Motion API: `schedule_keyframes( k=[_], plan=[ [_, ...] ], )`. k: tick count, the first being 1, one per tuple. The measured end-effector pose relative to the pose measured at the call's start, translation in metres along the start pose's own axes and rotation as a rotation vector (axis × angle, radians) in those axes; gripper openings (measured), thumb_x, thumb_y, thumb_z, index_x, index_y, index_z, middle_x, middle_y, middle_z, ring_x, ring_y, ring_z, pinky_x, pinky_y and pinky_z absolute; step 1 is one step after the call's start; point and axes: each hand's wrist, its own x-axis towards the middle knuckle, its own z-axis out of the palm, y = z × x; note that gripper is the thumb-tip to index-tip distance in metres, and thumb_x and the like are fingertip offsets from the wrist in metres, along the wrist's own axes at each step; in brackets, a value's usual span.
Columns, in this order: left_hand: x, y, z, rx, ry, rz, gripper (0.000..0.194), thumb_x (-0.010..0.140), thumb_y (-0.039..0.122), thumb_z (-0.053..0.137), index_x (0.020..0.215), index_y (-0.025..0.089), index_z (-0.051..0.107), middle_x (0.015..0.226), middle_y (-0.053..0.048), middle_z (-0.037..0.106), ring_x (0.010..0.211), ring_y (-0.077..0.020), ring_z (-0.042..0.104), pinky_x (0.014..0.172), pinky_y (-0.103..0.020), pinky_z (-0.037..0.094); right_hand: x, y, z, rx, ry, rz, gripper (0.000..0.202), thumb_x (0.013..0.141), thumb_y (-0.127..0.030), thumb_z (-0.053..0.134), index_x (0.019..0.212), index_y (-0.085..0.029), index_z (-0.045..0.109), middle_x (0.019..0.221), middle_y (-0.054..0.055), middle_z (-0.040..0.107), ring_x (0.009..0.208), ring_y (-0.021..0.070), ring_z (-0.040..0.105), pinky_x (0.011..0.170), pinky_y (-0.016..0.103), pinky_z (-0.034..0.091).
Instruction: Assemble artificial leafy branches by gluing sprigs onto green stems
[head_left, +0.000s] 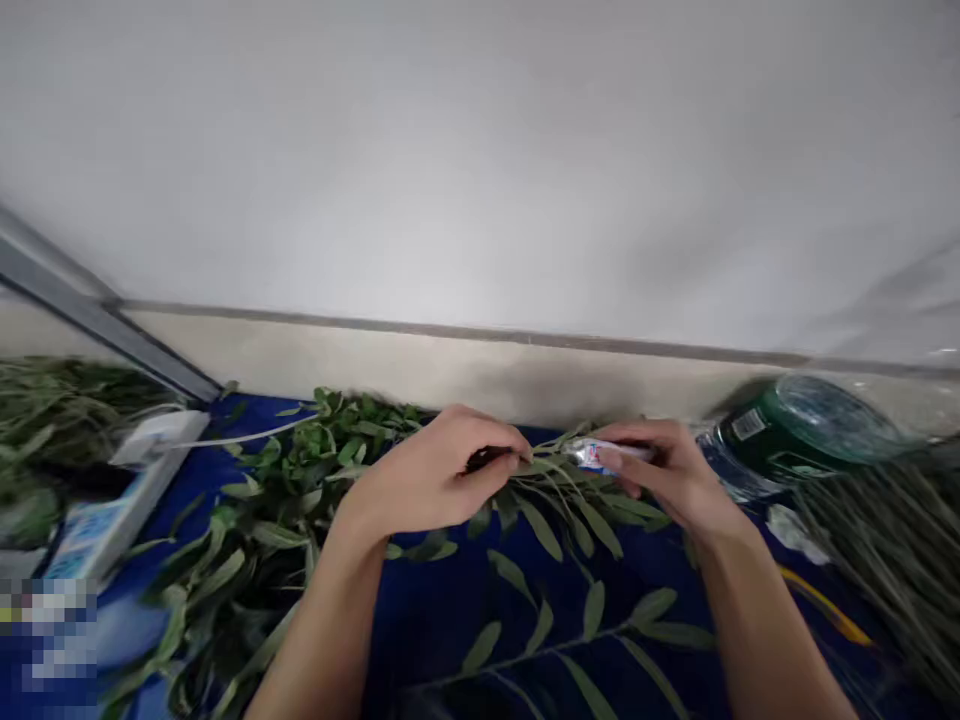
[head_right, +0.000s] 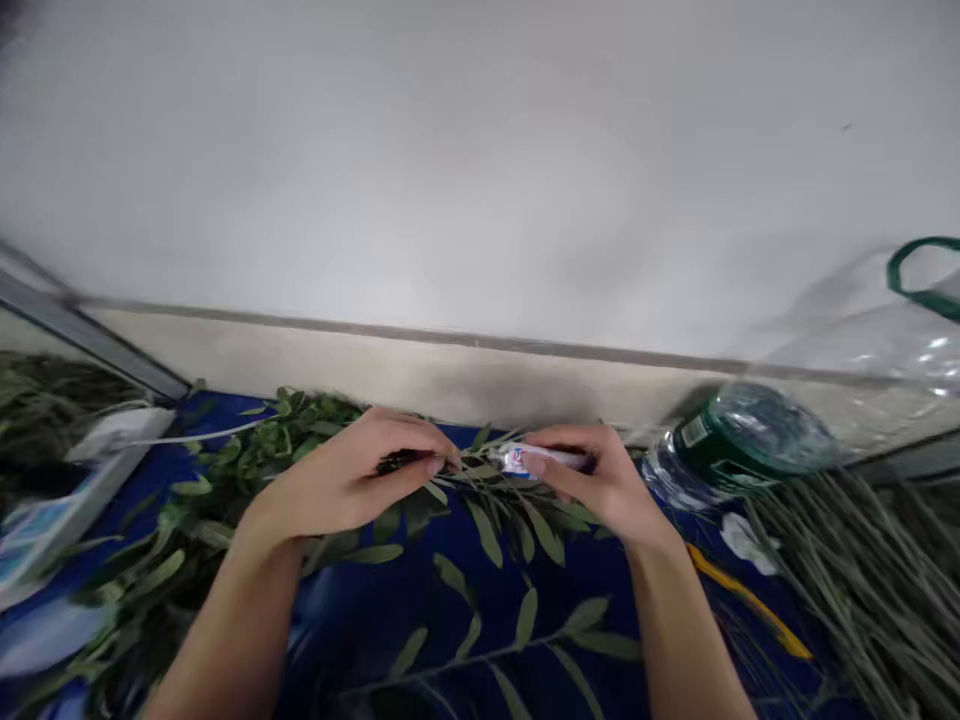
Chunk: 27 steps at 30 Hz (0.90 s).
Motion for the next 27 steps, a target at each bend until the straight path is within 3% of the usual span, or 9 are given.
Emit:
schedule_keyframes(
  k=[7, 12, 15, 18, 22, 27],
  plan=[
    [-0.001, 0.000, -0.001, 0.002, 0.019, 0.007, 0.028, 0.101, 0.021, 0.048, 0.090, 0.018, 0.073, 0.077, -0.007, 0.073, 0.060, -0.0165, 0.064, 0.053, -0.025, 0.043, 0.000, 0.002, -0.001, 0.006, 0.003, 0.005, 0.023, 0.082, -0.044, 0.084, 0.087, -0.021, 0.083, 0.063, 0.003, 0.066, 0.047, 0.0091, 0.045, 0.045, 0.025, 0.029],
    [-0.003, 0.001, -0.002, -0.007, 0.035, -0.003, 0.029, 0.100, 0.022, 0.048, 0.091, 0.018, 0.075, 0.080, -0.007, 0.075, 0.064, -0.0169, 0.066, 0.056, -0.025, 0.046, 0.002, 0.005, -0.003, -0.005, -0.009, -0.011, 0.026, 0.083, -0.045, 0.083, 0.087, -0.019, 0.083, 0.054, 0.000, 0.058, 0.045, 0.0098, 0.041, 0.045, 0.027, 0.025],
    [-0.004, 0.001, -0.003, 0.001, 0.042, -0.028, 0.027, 0.100, 0.022, 0.049, 0.093, 0.018, 0.076, 0.079, -0.007, 0.075, 0.062, -0.0160, 0.065, 0.055, -0.025, 0.046, 0.002, 0.007, -0.004, 0.008, 0.014, -0.008, 0.027, 0.083, -0.045, 0.083, 0.089, -0.019, 0.083, 0.056, 0.001, 0.061, 0.045, 0.0098, 0.042, 0.045, 0.027, 0.027],
    [-0.007, -0.001, -0.007, 0.013, 0.032, -0.068, 0.027, 0.100, 0.023, 0.051, 0.096, 0.018, 0.077, 0.079, -0.006, 0.074, 0.060, -0.0150, 0.063, 0.053, -0.024, 0.043, 0.005, 0.012, -0.008, 0.021, 0.065, 0.007, 0.028, 0.080, -0.045, 0.085, 0.092, -0.019, 0.084, 0.067, 0.003, 0.071, 0.051, 0.0113, 0.052, 0.049, 0.026, 0.038],
    [-0.014, -0.004, -0.015, 0.022, -0.005, -0.159, 0.026, 0.100, 0.024, 0.052, 0.100, 0.020, 0.077, 0.077, -0.004, 0.073, 0.054, -0.0129, 0.055, 0.047, -0.025, 0.034, 0.011, 0.021, -0.020, 0.071, 0.200, 0.002, 0.033, 0.077, -0.046, 0.088, 0.099, -0.021, 0.083, 0.094, 0.008, 0.081, 0.084, 0.0232, 0.073, 0.071, 0.030, 0.058],
    [-0.020, -0.007, -0.022, 0.000, -0.011, -0.227, 0.021, 0.100, 0.027, 0.057, 0.095, 0.022, 0.077, 0.080, -0.002, 0.070, 0.061, -0.0141, 0.059, 0.055, -0.026, 0.042, 0.019, 0.029, -0.024, 0.073, 0.329, -0.117, 0.037, 0.078, -0.039, 0.088, 0.108, -0.023, 0.076, 0.108, 0.008, 0.081, 0.099, 0.0268, 0.076, 0.087, 0.038, 0.063]
  ],
)
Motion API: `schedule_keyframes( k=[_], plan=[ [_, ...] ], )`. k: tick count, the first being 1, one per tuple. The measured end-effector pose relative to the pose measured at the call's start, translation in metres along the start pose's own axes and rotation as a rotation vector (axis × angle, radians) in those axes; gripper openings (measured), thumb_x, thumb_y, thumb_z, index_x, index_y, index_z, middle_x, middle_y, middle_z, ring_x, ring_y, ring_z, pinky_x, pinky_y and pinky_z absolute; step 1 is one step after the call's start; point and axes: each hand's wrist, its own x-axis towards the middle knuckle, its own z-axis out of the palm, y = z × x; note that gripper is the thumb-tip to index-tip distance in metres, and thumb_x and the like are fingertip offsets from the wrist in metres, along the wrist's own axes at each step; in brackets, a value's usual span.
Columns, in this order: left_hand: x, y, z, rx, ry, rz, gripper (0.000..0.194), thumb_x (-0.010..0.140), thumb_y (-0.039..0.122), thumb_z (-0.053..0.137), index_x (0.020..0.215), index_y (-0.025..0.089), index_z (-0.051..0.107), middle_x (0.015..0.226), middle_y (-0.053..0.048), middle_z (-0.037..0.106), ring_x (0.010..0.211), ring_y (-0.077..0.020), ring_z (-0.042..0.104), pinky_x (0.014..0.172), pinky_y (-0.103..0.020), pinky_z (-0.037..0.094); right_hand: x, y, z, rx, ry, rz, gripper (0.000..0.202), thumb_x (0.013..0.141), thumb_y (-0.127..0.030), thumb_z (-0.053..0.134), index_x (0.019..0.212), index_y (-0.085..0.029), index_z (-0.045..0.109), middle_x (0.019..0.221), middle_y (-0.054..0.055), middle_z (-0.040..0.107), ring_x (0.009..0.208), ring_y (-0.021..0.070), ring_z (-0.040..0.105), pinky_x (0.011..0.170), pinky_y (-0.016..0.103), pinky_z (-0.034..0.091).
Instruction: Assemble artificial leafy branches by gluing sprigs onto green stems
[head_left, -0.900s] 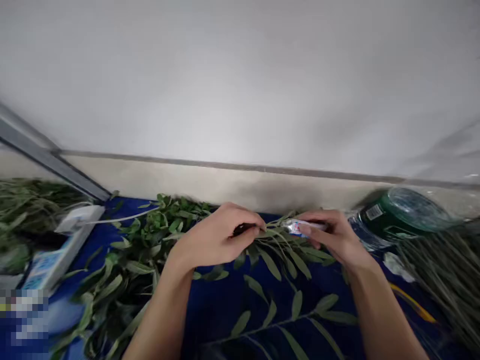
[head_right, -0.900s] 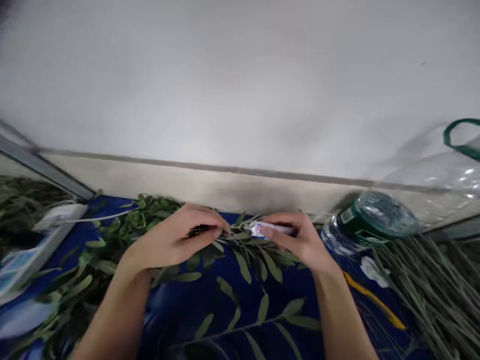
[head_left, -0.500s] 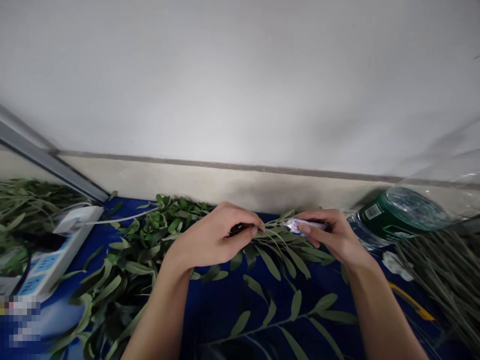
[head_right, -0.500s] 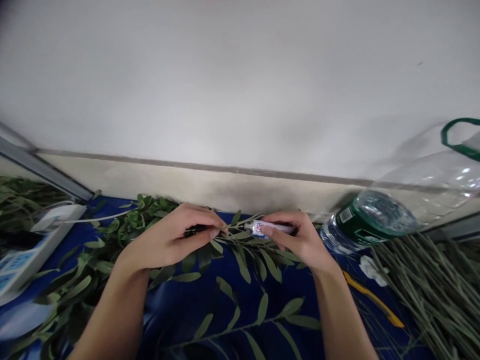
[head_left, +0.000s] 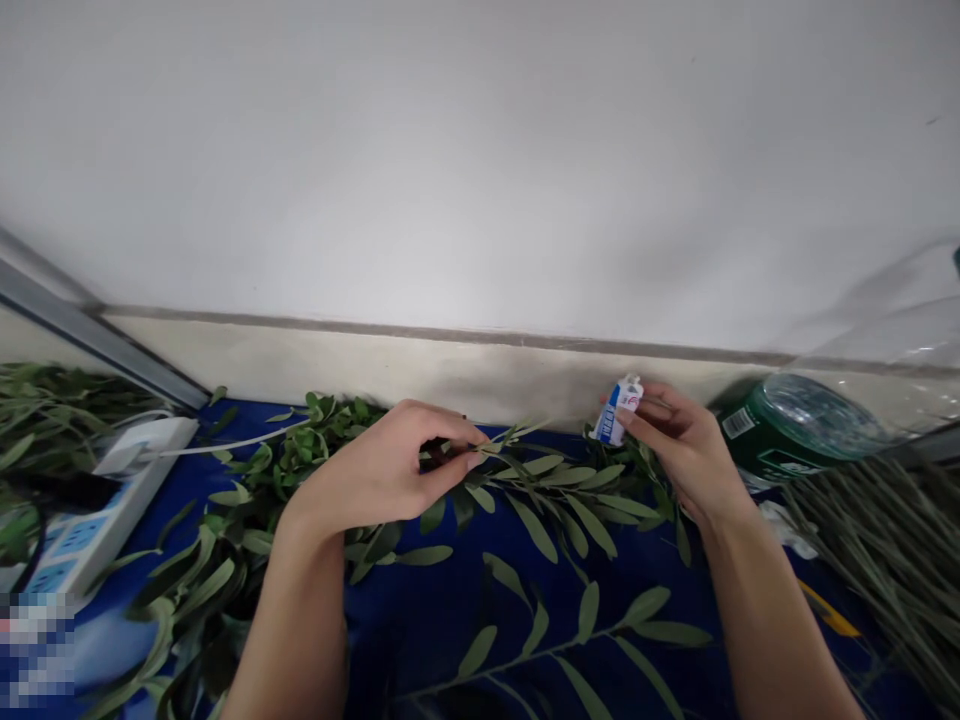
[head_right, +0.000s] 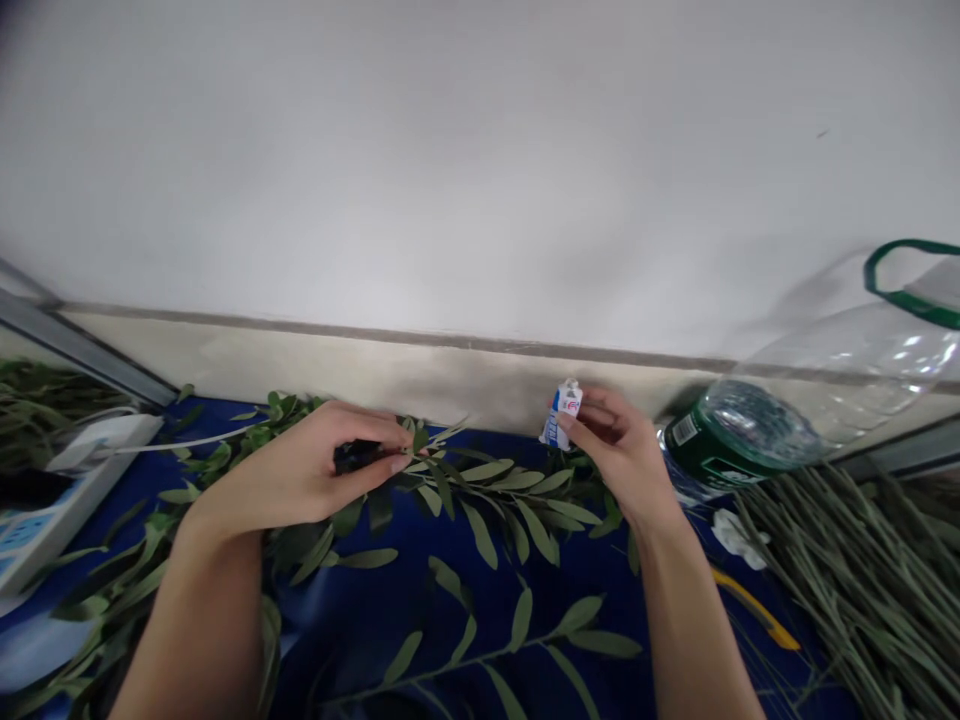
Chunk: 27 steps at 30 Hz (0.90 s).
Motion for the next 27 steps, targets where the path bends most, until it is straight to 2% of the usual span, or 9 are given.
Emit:
schedule_keyframes(
  k=[4, 7, 10, 17, 22, 27],
  plan=[
    [0.002, -0.002, 0.001, 0.015, 0.026, 0.005, 0.021, 0.099, 0.024, 0.060, 0.087, 0.023, 0.077, 0.092, -0.003, 0.072, 0.068, -0.0140, 0.063, 0.061, -0.026, 0.046, 0.002, 0.009, 0.021, -0.137, 0.060, -0.120, 0.031, 0.081, -0.037, 0.084, 0.106, -0.022, 0.076, 0.107, 0.006, 0.080, 0.101, 0.0264, 0.076, 0.093, 0.039, 0.063],
    [0.005, -0.004, 0.003, 0.005, 0.065, -0.064, 0.014, 0.096, 0.027, 0.067, 0.093, 0.026, 0.080, 0.097, -0.002, 0.077, 0.077, -0.0157, 0.069, 0.064, -0.025, 0.050, 0.002, 0.019, 0.037, -0.291, 0.079, -0.114, 0.027, 0.081, -0.038, 0.080, 0.103, -0.021, 0.078, 0.101, 0.006, 0.081, 0.095, 0.0284, 0.077, 0.091, 0.042, 0.063],
    [0.006, -0.004, 0.002, -0.013, 0.134, -0.134, 0.008, 0.091, 0.028, 0.074, 0.095, 0.027, 0.080, 0.094, 0.001, 0.079, 0.080, -0.0165, 0.072, 0.063, -0.022, 0.052, 0.002, 0.029, 0.046, -0.374, 0.101, -0.084, 0.024, 0.080, -0.034, 0.079, 0.101, -0.022, 0.080, 0.094, 0.006, 0.081, 0.091, 0.0299, 0.078, 0.088, 0.044, 0.062],
    [0.004, -0.003, -0.001, -0.014, 0.245, -0.140, 0.004, 0.088, 0.028, 0.078, 0.085, 0.027, 0.081, 0.090, 0.003, 0.081, 0.084, -0.0170, 0.076, 0.064, -0.019, 0.055, 0.000, 0.042, 0.050, -0.430, 0.125, -0.046, 0.021, 0.080, -0.037, 0.077, 0.094, -0.021, 0.074, 0.092, 0.007, 0.081, 0.094, 0.0303, 0.079, 0.086, 0.041, 0.062],
    [0.004, -0.003, 0.000, -0.031, 0.248, -0.125, 0.007, 0.091, 0.032, 0.074, 0.090, 0.028, 0.081, 0.105, 0.002, 0.081, 0.102, -0.0206, 0.075, 0.071, -0.020, 0.059, 0.001, 0.045, 0.050, -0.435, 0.093, -0.026, 0.026, 0.080, -0.043, 0.077, 0.090, -0.023, 0.066, 0.089, 0.008, 0.081, 0.091, 0.0295, 0.079, 0.084, 0.040, 0.062],
    [0.006, -0.004, 0.003, 0.004, 0.214, -0.132, 0.010, 0.094, 0.032, 0.071, 0.094, 0.027, 0.080, 0.102, 0.001, 0.081, 0.095, -0.0195, 0.076, 0.055, -0.018, 0.052, 0.000, 0.046, 0.052, -0.475, 0.130, -0.025, 0.026, 0.081, -0.045, 0.076, 0.083, -0.025, 0.059, 0.087, 0.007, 0.080, 0.091, 0.0300, 0.079, 0.083, 0.041, 0.061]
  ],
)
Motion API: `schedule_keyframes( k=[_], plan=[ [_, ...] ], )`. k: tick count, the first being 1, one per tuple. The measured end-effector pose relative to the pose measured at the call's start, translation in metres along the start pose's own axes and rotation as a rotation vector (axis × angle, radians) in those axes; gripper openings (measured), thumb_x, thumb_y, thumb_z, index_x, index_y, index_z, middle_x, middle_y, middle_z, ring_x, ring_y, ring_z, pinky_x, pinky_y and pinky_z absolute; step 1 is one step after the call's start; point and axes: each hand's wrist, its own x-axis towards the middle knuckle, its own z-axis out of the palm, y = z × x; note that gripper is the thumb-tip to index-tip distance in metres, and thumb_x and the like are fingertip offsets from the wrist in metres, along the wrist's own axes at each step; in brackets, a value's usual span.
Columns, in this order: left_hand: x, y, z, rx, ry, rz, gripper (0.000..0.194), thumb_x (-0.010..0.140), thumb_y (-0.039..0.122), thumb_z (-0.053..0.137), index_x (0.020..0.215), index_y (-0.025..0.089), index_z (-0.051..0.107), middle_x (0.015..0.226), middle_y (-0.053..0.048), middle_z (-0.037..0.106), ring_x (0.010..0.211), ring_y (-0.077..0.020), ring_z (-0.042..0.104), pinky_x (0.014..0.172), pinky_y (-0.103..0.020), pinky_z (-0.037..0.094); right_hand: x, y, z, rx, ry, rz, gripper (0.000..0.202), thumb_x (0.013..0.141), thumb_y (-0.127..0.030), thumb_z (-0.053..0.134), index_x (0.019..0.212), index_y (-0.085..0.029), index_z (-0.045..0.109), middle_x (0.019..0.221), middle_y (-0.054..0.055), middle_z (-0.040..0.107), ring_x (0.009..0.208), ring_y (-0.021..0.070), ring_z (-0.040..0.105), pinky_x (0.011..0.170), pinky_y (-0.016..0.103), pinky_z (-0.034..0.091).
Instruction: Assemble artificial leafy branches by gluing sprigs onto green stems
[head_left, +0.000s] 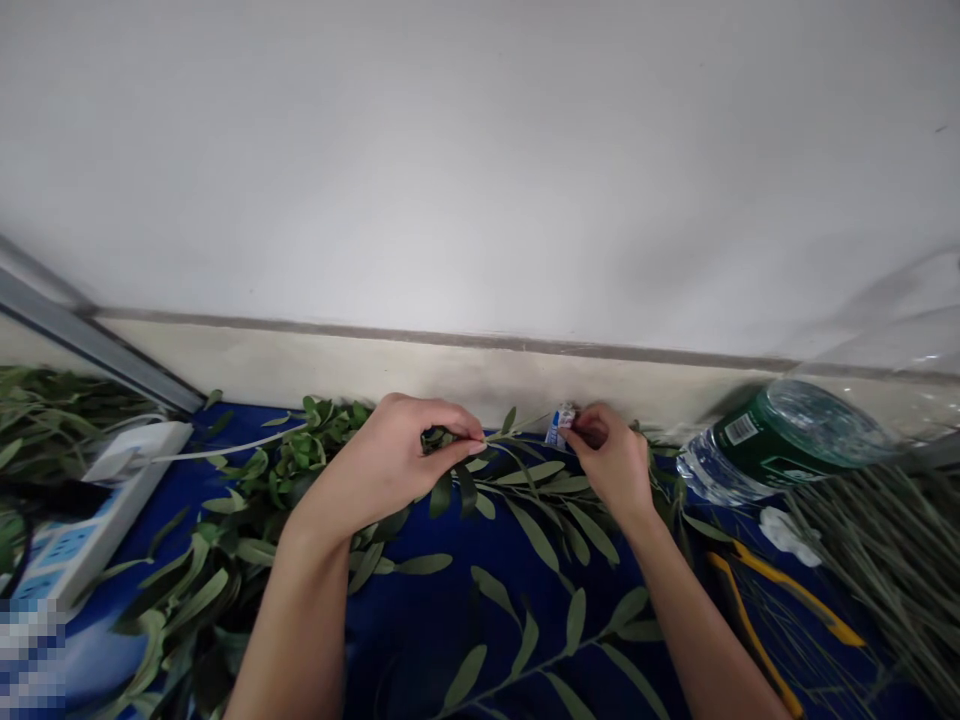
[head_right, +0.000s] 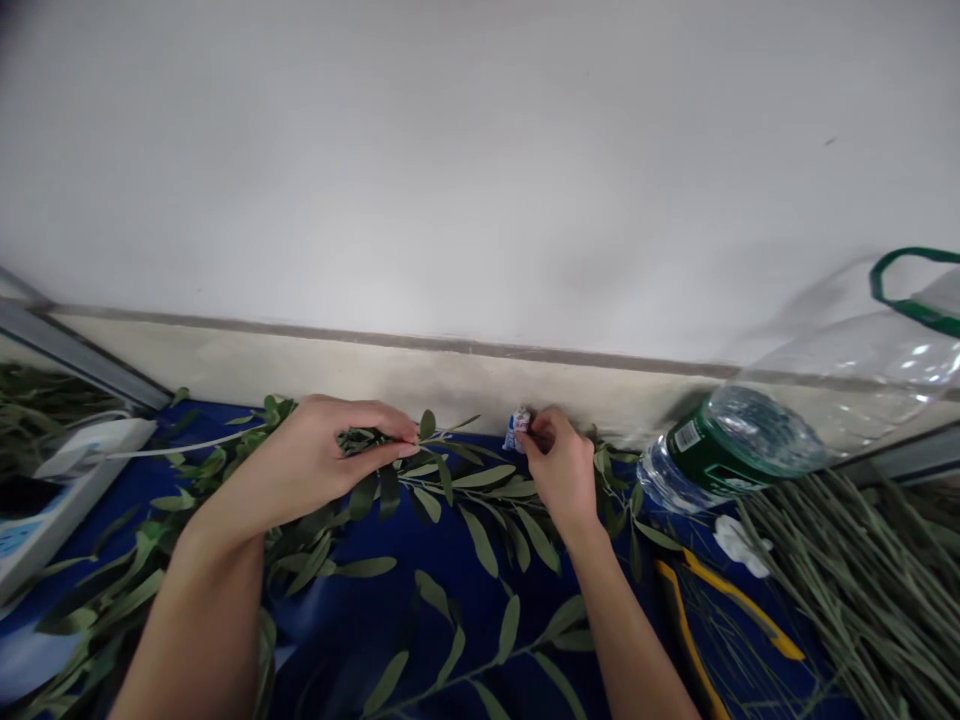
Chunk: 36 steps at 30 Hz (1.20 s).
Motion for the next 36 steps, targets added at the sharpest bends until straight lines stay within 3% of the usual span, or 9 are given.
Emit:
schedule_keyframes(
  k=[6, 9, 11, 15, 19, 21, 24, 30, 36],
  plan=[
    [0.003, 0.001, 0.002, 0.019, -0.018, 0.006, 0.011, 0.094, 0.033, 0.071, 0.092, 0.027, 0.080, 0.100, 0.001, 0.081, 0.093, -0.0196, 0.076, 0.068, -0.021, 0.057, -0.001, -0.002, 0.000, -0.040, -0.011, -0.001, 0.026, 0.081, -0.045, 0.077, 0.083, -0.026, 0.059, 0.088, 0.008, 0.079, 0.090, 0.0302, 0.078, 0.084, 0.042, 0.060],
    [0.004, 0.002, 0.003, 0.009, -0.024, 0.002, 0.010, 0.094, 0.031, 0.071, 0.092, 0.027, 0.080, 0.099, 0.002, 0.081, 0.094, -0.0186, 0.076, 0.070, -0.021, 0.057, -0.001, -0.016, -0.011, -0.059, -0.016, -0.010, 0.028, 0.079, -0.044, 0.080, 0.081, -0.025, 0.059, 0.088, 0.007, 0.079, 0.089, 0.0294, 0.078, 0.083, 0.040, 0.060],
    [0.004, 0.003, 0.003, 0.004, -0.026, 0.000, 0.009, 0.094, 0.028, 0.071, 0.092, 0.027, 0.080, 0.099, 0.002, 0.082, 0.093, -0.0178, 0.076, 0.069, -0.020, 0.057, 0.000, -0.028, -0.028, -0.076, 0.017, -0.049, 0.024, 0.082, -0.043, 0.077, 0.081, -0.025, 0.061, 0.085, 0.005, 0.078, 0.086, 0.0271, 0.078, 0.081, 0.037, 0.059],
    [0.005, 0.004, 0.004, -0.001, -0.013, 0.019, 0.008, 0.092, 0.026, 0.073, 0.092, 0.026, 0.081, 0.096, 0.001, 0.082, 0.091, -0.0176, 0.076, 0.063, -0.018, 0.056, 0.003, -0.041, -0.074, -0.158, 0.200, -0.087, 0.019, 0.088, -0.043, 0.071, 0.091, -0.024, 0.069, 0.082, 0.004, 0.079, 0.074, 0.0246, 0.076, 0.073, 0.035, 0.058],
    [0.008, 0.005, 0.009, -0.024, -0.034, 0.028, 0.008, 0.093, 0.026, 0.071, 0.092, 0.025, 0.080, 0.098, -0.001, 0.081, 0.092, -0.0187, 0.076, 0.054, -0.017, 0.052, 0.003, -0.026, -0.104, -0.446, 0.048, -0.004, 0.018, 0.086, -0.044, 0.070, 0.088, -0.027, 0.075, 0.069, 0.001, 0.076, 0.063, 0.0251, 0.073, 0.063, 0.036, 0.052],
    [0.009, 0.006, 0.012, -0.031, -0.055, 0.027, 0.009, 0.093, 0.026, 0.071, 0.090, 0.025, 0.079, 0.101, -0.002, 0.080, 0.094, -0.0188, 0.075, 0.054, -0.017, 0.051, 0.003, -0.017, -0.106, -0.543, -0.034, -0.023, 0.015, 0.083, -0.042, 0.073, 0.083, -0.027, 0.076, 0.066, 0.000, 0.074, 0.062, 0.0257, 0.072, 0.060, 0.035, 0.049],
    [0.012, 0.008, 0.018, -0.024, -0.079, 0.024, 0.009, 0.093, 0.026, 0.071, 0.089, 0.024, 0.079, 0.102, -0.002, 0.079, 0.091, -0.0181, 0.075, 0.055, -0.018, 0.051, 0.004, -0.012, -0.096, -0.570, -0.042, -0.100, 0.014, 0.084, -0.040, 0.071, 0.085, -0.026, 0.077, 0.065, 0.001, 0.071, 0.059, 0.0229, 0.068, 0.058, 0.034, 0.046],
    [0.015, 0.010, 0.023, -0.010, -0.114, -0.001, 0.009, 0.092, 0.028, 0.072, 0.089, 0.025, 0.080, 0.099, -0.002, 0.080, 0.089, -0.0188, 0.075, 0.061, -0.020, 0.054, 0.007, -0.003, -0.075, -0.769, -0.030, -0.238, 0.018, 0.079, -0.035, 0.076, 0.094, -0.024, 0.082, 0.100, 0.012, 0.069, 0.072, 0.0250, 0.067, 0.061, 0.036, 0.048],
    [0.012, 0.010, 0.021, -0.004, -0.116, 0.020, 0.012, 0.094, 0.030, 0.070, 0.090, 0.025, 0.080, 0.099, -0.002, 0.080, 0.089, -0.0190, 0.075, 0.065, -0.021, 0.056, 0.010, 0.005, -0.082, -0.686, -0.134, -0.272, 0.011, 0.085, -0.022, 0.071, 0.082, -0.024, 0.082, 0.093, 0.009, 0.068, 0.079, 0.0240, 0.068, 0.071, 0.036, 0.052]
  ],
)
